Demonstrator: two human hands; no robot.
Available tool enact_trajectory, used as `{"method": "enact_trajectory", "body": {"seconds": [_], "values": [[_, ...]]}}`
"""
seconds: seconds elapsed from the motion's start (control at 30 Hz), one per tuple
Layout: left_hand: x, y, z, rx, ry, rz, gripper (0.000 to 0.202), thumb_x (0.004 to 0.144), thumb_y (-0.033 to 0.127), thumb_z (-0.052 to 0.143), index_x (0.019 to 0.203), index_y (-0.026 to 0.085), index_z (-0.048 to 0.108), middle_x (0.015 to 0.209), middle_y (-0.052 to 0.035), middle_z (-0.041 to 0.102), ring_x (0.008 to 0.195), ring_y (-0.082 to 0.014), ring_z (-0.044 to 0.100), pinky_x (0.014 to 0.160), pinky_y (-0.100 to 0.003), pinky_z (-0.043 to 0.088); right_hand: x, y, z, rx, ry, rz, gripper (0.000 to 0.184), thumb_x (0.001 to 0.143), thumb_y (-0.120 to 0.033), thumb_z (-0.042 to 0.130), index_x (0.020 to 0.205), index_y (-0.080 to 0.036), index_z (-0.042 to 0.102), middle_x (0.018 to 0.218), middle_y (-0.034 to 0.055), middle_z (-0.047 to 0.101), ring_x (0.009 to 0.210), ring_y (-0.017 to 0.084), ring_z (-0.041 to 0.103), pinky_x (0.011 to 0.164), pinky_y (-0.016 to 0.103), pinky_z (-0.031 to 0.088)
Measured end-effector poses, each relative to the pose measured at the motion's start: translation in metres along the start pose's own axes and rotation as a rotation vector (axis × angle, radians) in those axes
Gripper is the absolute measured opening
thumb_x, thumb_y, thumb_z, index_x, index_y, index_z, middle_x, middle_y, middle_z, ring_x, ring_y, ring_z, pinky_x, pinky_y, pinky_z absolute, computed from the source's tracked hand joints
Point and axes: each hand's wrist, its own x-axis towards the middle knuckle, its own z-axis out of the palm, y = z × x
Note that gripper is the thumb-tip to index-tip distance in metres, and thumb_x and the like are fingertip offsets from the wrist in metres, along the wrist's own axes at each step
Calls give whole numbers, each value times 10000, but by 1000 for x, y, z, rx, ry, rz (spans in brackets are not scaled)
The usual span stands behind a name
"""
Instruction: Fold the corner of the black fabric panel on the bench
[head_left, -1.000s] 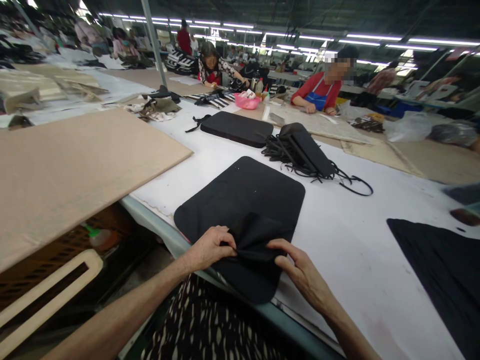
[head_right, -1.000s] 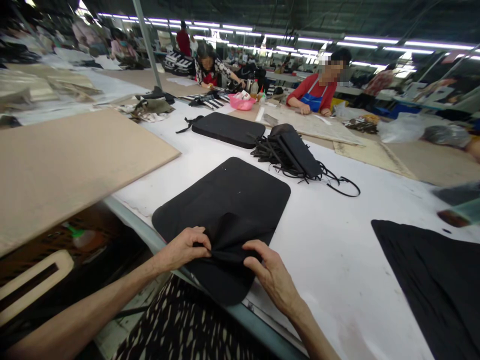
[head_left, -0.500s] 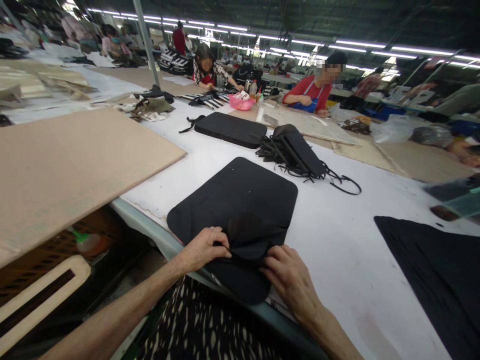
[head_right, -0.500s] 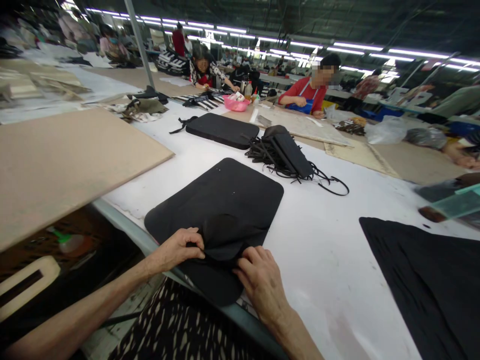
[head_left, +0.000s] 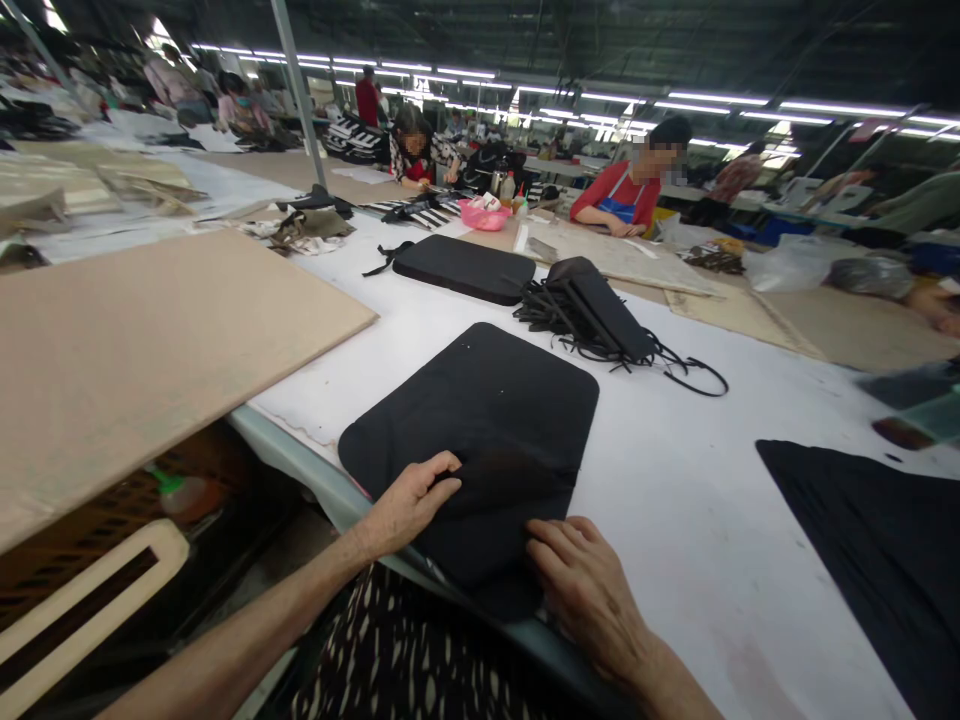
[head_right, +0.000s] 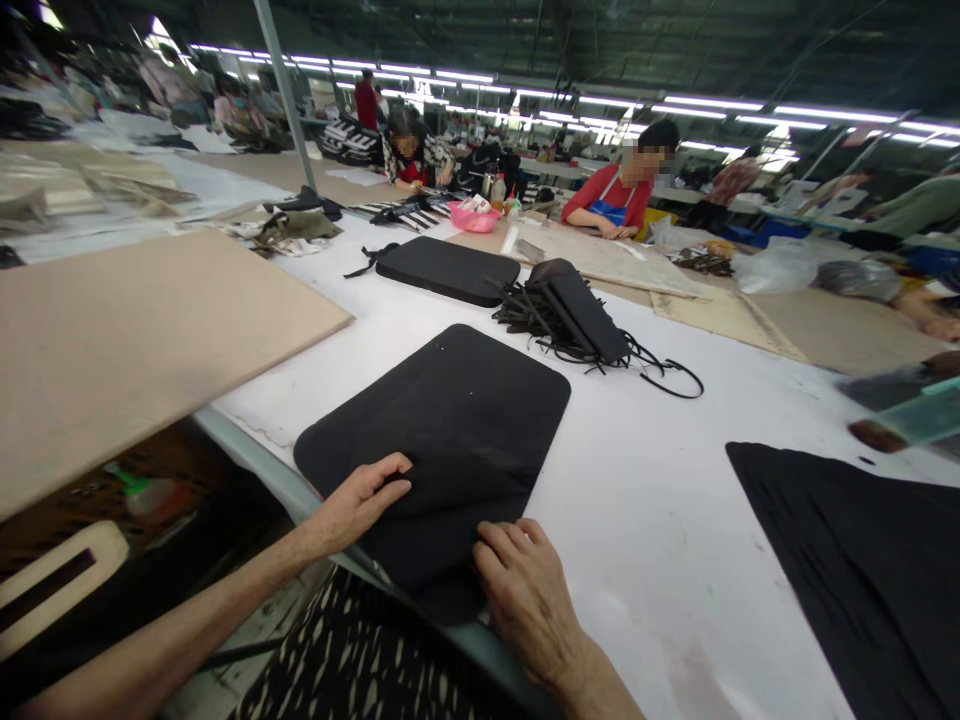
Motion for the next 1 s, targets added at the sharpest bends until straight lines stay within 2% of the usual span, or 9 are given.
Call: {"method": "enact_trajectory", "body": {"seconds": [0.2,0.37,0.47,0.53,0.67,0.73,0.8,0.87,1.0], "values": [[-4,-6,-1,-6,67,-4,466,887,230,433,1341,255,330,1220,-20,524,1088,-176,485,1009,-318,309,0,6,-2,20,43,52,257,900,-115,333,916,-169,584,1038,78,612,757,188,550,664,311,412],[-2,-15,2,-44,29,87,272,904,243,406,1027,191,643,1032,-25,643,987,-169,564,998,-289,339,12,10,-7,79,87,125,231,926,-189,348,925,-176,579,1012,73,611,769,174,550,688,298,420],[-3,-13,0,-44,17,66,276,901,239,401,925,177,669,950,-22,659,924,-167,581,975,-286,357,30,15,-7,83,125,183,237,933,-236,362,879,-181,586,957,64,611,765,165,544,695,290,405],[-5,-9,-3,-94,9,29,275,895,268,414,1086,199,600,1052,-28,624,973,-179,559,946,-293,381,44,20,-4,48,126,235,250,934,-274,374,827,-180,580,896,53,607,721,158,528,677,286,390],[-8,-7,-9,-222,-61,54,661,833,370,533,1393,265,198,1271,-57,483,1086,-222,495,954,-356,377,70,33,11,-8,69,330,250,912,-327,448,725,-190,541,751,4,567,640,144,493,626,269,366],[-7,-9,-10,-117,-112,29,590,777,355,621,1314,283,389,1260,-34,499,1182,-256,404,1021,-387,291,78,37,20,-1,52,322,236,897,-324,484,709,-193,537,729,-10,559,641,141,496,634,262,370],[-4,-12,-10,22,-173,18,272,768,301,637,1036,253,647,1094,-22,604,1142,-258,431,1026,-373,267,82,39,25,7,43,307,217,887,-315,505,712,-194,547,740,-10,566,663,144,508,657,266,378],[-1,-15,-8,72,-210,64,135,808,250,578,819,206,706,889,-24,644,954,-209,535,942,-322,351,81,38,25,5,46,313,148,883,-290,511,794,-189,573,839,15,587,750,166,523,701,287,386],[3,-19,-3,41,-145,102,195,836,175,493,835,177,688,788,-6,641,755,-142,566,821,-267,418,57,28,6,-29,151,312,211,901,-212,440,1072,-156,550,1111,106,537,973,241,480,809,367,375]]}}
